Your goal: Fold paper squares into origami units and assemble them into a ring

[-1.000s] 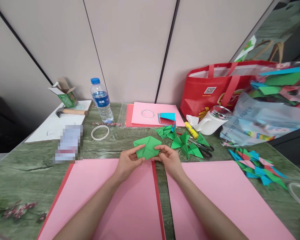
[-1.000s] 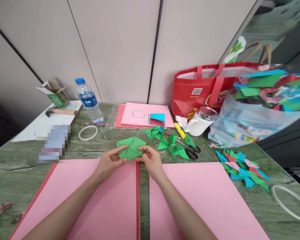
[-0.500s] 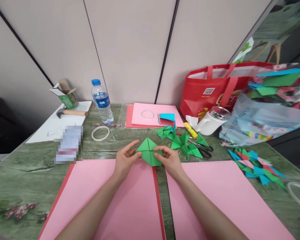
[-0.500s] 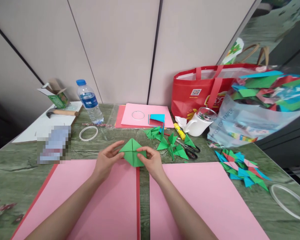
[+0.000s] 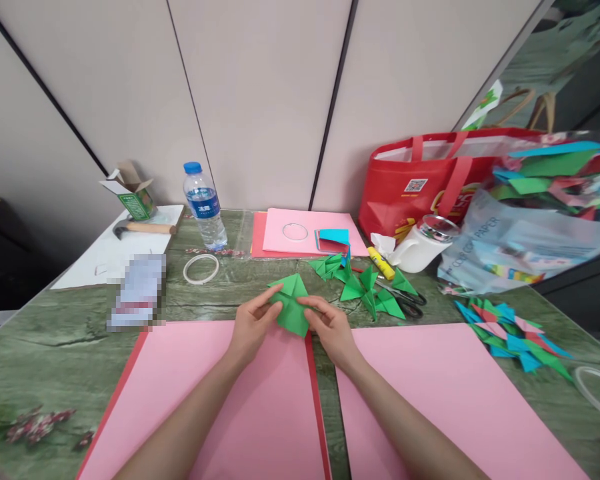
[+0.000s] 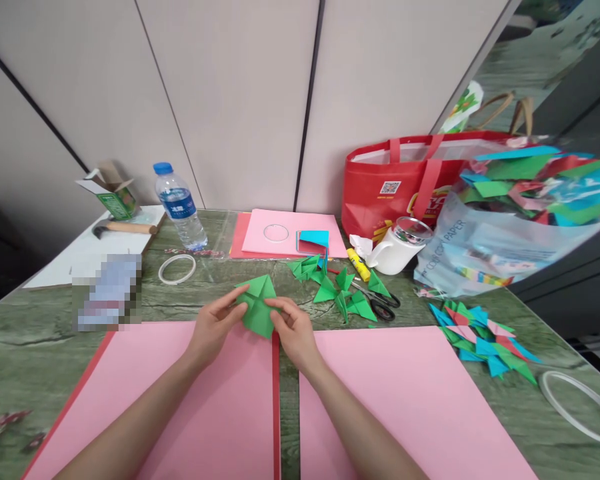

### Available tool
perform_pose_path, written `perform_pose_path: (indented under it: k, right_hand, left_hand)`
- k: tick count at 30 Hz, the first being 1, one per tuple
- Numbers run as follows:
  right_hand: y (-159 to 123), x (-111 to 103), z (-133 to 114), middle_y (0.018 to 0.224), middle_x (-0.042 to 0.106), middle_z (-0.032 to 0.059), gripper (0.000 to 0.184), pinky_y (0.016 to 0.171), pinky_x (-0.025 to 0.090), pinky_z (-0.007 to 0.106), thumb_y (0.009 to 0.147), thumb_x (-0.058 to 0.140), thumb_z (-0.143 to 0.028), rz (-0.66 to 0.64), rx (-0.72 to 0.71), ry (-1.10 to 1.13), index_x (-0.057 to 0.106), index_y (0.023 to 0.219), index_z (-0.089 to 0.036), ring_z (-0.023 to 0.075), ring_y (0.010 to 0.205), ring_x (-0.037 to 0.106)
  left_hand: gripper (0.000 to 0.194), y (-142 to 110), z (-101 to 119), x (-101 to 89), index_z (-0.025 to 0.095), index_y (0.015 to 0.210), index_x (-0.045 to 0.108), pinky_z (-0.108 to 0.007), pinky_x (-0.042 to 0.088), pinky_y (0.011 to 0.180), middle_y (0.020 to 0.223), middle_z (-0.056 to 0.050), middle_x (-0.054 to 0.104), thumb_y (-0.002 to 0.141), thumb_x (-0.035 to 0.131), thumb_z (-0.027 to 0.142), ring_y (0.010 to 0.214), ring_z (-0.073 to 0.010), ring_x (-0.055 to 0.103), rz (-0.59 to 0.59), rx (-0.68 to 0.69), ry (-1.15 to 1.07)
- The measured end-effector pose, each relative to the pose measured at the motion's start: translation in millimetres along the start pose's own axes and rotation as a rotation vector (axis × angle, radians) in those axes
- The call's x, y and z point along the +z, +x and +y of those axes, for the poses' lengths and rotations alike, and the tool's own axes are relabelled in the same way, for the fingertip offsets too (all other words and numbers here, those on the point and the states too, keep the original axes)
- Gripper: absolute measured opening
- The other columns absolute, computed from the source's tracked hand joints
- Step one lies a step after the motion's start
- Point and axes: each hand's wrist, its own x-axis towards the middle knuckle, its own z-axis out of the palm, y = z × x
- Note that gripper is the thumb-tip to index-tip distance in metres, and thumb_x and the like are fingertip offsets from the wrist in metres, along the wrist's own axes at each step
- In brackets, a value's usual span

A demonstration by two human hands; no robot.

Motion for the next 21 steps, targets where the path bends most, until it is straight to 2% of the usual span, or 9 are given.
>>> perform_pose_path:
  k: [4,9,13,17,21]
  right_hand:
    - [0.2,-2.1,0.7,0.094,0.058,0.0028,0.024,0.059,0.047,0.025,0.076,0.046,-0.024,-0.092,0.041,0.061,0.064,0.092,-0.022,0.0137,0.069,0.056]
    - [0.9,-1.3,1.6,0.095,0.057,0.0040,0.030,0.065,0.049,0.027,0.070,0.045,-0.013,-0.126,-0.122,-0.056,0.064,0.091,-0.023,0.0171,0.085,0.056]
    - [0.1,-0.9,-0.2,0.091,0.053,0.0046,0.026,0.058,0.049,0.024,0.066,0.055,-0.013,-0.148,-0.153,-0.114,0.063,0.089,-0.022,0.0172,0.080,0.055]
    - [0.8,-4.2,-1.5,0.092,0.049,0.0038,0.028,0.055,0.049,0.023,0.060,0.061,-0.010,-0.185,-0.150,-0.152,0.062,0.085,-0.022,0.0149,0.073,0.055]
    - [2.2,-7.4,-1.3,0.092,0.047,0.0031,0.023,0.053,0.048,0.022,0.060,0.061,-0.010,-0.249,-0.130,-0.161,0.062,0.081,-0.021,0.0122,0.067,0.054]
  left_hand:
    - [0.035,1.2,-2.3,-1.1,0.015,0.099,0.066,-0.021,0.044,0.057,0.079,-0.004,0.068,0.066,0.065,0.026,0.064,-0.0128,0.056,0.033,-0.018,0.028]
    - [0.036,2.3,-3.2,-1.9,0.015,0.099,0.066,-0.019,0.038,0.047,0.062,-0.001,0.064,0.065,0.065,0.025,0.049,-0.0085,0.047,0.075,-0.034,-0.014]
    - [0.039,2.0,-2.5,-1.0,0.014,0.100,0.065,-0.020,0.041,0.050,0.069,-0.002,0.066,0.063,0.067,0.026,0.052,-0.0088,0.050,0.040,-0.048,-0.057]
    - [0.046,2.7,-6.0,-1.2,0.014,0.103,0.063,-0.025,0.046,0.059,0.080,-0.005,0.068,0.060,0.070,0.025,0.065,-0.0139,0.057,-0.018,-0.064,-0.091]
    - [0.049,3.1,-9.4,-1.9,0.013,0.107,0.061,-0.026,0.047,0.061,0.080,-0.007,0.068,0.060,0.070,0.025,0.067,-0.0158,0.060,-0.052,-0.069,-0.082]
